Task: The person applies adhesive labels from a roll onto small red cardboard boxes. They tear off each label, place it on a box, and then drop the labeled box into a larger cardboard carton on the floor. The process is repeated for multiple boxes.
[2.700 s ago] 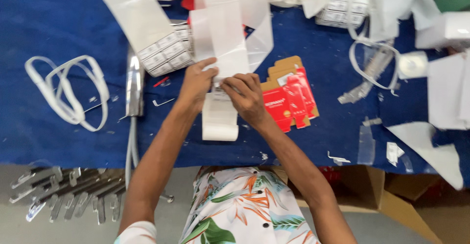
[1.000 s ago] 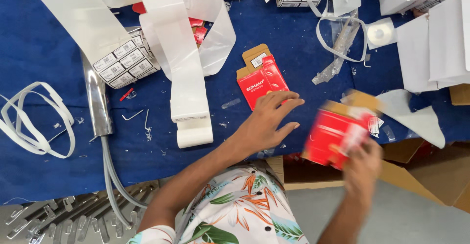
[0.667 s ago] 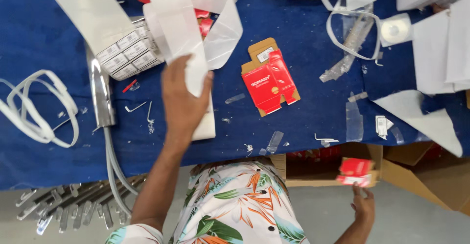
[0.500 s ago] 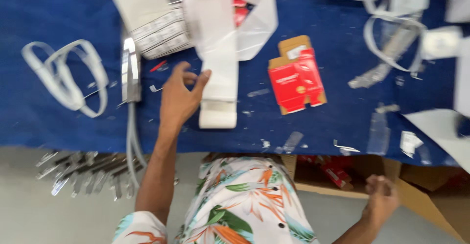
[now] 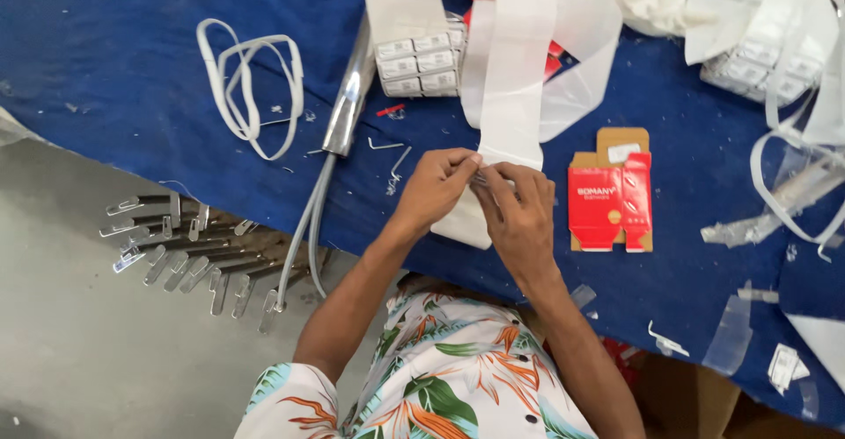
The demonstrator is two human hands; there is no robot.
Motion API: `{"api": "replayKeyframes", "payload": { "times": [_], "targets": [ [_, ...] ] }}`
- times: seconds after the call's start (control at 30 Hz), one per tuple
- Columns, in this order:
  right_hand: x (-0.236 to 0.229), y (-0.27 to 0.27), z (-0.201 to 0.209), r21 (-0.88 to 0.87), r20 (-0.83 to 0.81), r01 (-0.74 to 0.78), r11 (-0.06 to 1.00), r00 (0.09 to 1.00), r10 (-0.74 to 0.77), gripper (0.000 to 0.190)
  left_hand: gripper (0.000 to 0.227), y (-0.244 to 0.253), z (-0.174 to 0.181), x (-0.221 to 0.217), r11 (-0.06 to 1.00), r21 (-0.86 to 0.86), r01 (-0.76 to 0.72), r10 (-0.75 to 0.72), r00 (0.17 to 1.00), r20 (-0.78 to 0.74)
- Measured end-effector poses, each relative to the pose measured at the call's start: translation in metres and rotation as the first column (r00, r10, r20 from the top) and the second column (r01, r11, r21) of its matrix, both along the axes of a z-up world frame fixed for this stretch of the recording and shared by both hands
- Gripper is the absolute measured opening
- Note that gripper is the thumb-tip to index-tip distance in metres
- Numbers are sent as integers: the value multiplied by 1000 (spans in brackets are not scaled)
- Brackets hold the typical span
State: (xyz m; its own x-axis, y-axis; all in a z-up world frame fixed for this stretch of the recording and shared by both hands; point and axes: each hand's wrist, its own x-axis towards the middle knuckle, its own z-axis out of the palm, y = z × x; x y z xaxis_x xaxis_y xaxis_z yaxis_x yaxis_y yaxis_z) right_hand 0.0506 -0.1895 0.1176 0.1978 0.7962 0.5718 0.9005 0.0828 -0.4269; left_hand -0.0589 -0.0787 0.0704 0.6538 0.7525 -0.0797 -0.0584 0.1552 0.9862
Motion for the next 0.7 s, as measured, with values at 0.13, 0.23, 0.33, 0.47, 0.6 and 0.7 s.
{"api": "replayKeyframes", "payload": {
  "times": [0.13,0.23,0.33,0.47,0.6,0.7],
  "targets": [
    [-2,12,-10,53,2,36,998,999,-36,26,31,6,1,-1,998,-22,-55,53,993,-101],
    [1,7,-21,105,72,35,994,997,-43,22,29,7,-7,3,997,-52,-62,52,985,-162],
    [4,13,-22,169,119,-6,986,993,-15,19,27,13,-19,10,996,-65,-54,43,987,-152],
    [7,5,-6,193,66,-109,975,993,98,19,26,30,-35,20,995,69,-74,82,988,-130],
    [20,-43,20,402,-411,-112,909,865,288,14,26,50,-33,21,990,113,-85,114,952,-283],
    [65,-86,29,421,-671,136,897,712,207,6,30,47,-16,23,905,369,-212,304,929,-211]
  ]
}}
